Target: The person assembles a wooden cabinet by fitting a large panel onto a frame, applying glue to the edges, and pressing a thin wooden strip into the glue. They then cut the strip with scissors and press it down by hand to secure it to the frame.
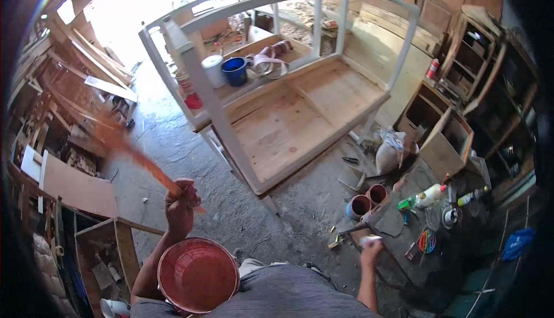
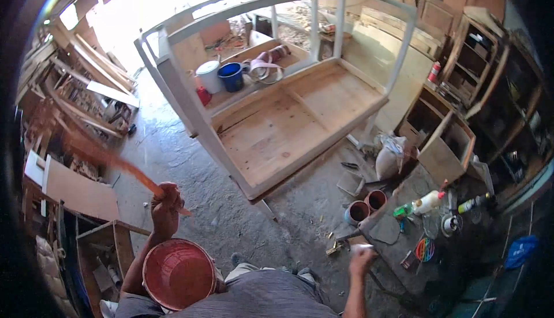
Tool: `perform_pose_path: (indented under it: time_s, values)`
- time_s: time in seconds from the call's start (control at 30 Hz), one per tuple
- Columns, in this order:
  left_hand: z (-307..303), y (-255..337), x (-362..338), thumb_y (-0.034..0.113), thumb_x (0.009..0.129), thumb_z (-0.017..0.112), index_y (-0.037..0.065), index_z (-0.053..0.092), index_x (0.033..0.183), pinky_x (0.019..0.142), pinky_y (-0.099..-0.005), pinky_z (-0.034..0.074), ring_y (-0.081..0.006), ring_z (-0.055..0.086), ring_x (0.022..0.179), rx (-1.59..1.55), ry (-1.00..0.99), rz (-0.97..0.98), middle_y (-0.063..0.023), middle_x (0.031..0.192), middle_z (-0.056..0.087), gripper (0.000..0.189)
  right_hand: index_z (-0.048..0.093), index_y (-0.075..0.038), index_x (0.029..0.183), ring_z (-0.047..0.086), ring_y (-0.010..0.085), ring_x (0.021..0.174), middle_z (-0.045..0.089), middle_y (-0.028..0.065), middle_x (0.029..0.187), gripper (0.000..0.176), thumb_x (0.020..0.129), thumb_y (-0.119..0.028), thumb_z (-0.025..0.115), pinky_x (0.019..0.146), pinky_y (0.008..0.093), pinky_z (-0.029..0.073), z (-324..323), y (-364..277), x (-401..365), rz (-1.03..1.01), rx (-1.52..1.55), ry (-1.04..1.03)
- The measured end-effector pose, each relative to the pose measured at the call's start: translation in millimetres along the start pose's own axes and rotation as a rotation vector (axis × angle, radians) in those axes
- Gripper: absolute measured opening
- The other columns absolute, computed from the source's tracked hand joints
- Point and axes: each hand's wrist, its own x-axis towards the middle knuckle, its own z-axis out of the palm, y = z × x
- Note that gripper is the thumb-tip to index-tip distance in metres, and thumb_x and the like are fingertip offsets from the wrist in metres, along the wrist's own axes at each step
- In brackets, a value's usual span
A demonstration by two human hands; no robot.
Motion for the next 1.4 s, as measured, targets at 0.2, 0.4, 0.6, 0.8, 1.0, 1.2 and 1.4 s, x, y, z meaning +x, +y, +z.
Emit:
perform_pose_path:
  time_s: [0.2, 0.4, 0.6, 0.8, 1.0, 1.2, 1.4]
  values:
    - [-130, 5, 30, 0.036, 0.104, 0.059, 0.006, 0.064, 0.091, 0.063, -0.0296, 0.036, -0.0100, 0.041, 0.064, -0.373, -0.004, 0.045, 0.0021, 0.069, 0.048, 0.033, 0.065, -0.002, 0.116, 0.072, 0.0324, 0.096, 0.073, 0.0189, 0.102, 0.032, 0.097, -0.028, 0.068, 0.083, 0.0412, 0.056, 80, -353, -105, -0.508, 0.337, -0.777]
    - [-242, 75, 39, 0.056, 0.105, 0.047, 0.003, 0.063, 0.106, 0.077, -0.0331, 0.051, -0.0141, 0.063, 0.086, 0.209, -0.086, -0.265, -0.0046, 0.092, 0.066, 0.056, 0.063, -0.002, 0.103, 0.070, 0.0333, 0.095, 0.068, 0.0203, 0.105, 0.025, 0.101, -0.026, 0.064, 0.083, 0.0412, 0.057, 156, -602, -223, -0.979, 0.687, -1.111]
    - [-319, 126, 37, 0.050, 0.106, 0.047, 0.006, 0.056, 0.127, 0.078, -0.0354, 0.058, -0.0164, 0.068, 0.092, 0.197, -0.235, -0.351, -0.0040, 0.105, 0.066, 0.050, 0.061, -0.003, 0.095, 0.059, 0.0327, 0.080, 0.057, 0.0146, 0.085, 0.024, 0.099, -0.026, 0.066, 0.071, 0.0428, 0.051, 238, -730, -321, -1.177, 0.655, -1.001]
    - [-403, 129, 62, 0.051, 0.105, 0.049, 0.010, 0.056, 0.110, 0.058, -0.0276, 0.043, -0.0086, 0.052, 0.065, 0.148, -0.044, -0.339, 0.0019, 0.081, 0.056, 0.042, 0.057, -0.002, 0.102, 0.066, 0.0372, 0.081, 0.057, 0.0159, 0.091, 0.026, 0.097, -0.026, 0.066, 0.070, 0.0460, 0.055, 305, -790, -370, -1.277, 0.647, -1.075]
    - [-464, 129, 119, 0.058, 0.103, 0.047, 0.011, 0.054, 0.111, 0.058, -0.0267, 0.038, -0.0070, 0.045, 0.065, 0.202, -0.004, -0.407, 0.0047, 0.078, 0.047, 0.048, 0.054, -0.002, 0.100, 0.067, 0.0370, 0.076, 0.057, 0.0139, 0.091, 0.021, 0.094, -0.017, 0.067, 0.064, 0.0450, 0.057, 391, -845, -378, -1.403, 0.683, -1.069]
    - [-537, 116, 247, 0.052, 0.105, 0.048, 0.012, 0.054, 0.114, 0.064, -0.0265, 0.042, -0.0079, 0.049, 0.071, 0.188, -0.050, -0.322, 0.0032, 0.085, 0.051, 0.041, 0.060, -0.004, 0.096, 0.065, 0.0362, 0.070, 0.060, 0.0137, 0.088, 0.026, 0.102, -0.029, 0.061, 0.061, 0.0454, 0.055, 501, -934, -350, -1.442, 0.782, -1.001]
    - [-607, 139, 392, 0.021, 0.109, 0.046, 0.008, 0.052, 0.126, 0.078, -0.0330, 0.051, -0.0131, 0.059, 0.085, 0.209, -0.108, -0.267, -0.0039, 0.101, 0.058, 0.022, 0.065, -0.001, 0.094, 0.064, 0.0301, 0.079, 0.062, 0.0134, 0.090, 0.026, 0.103, -0.024, 0.059, 0.074, 0.0401, 0.053, 578, -1086, -303, -1.128, 0.926, -1.282]
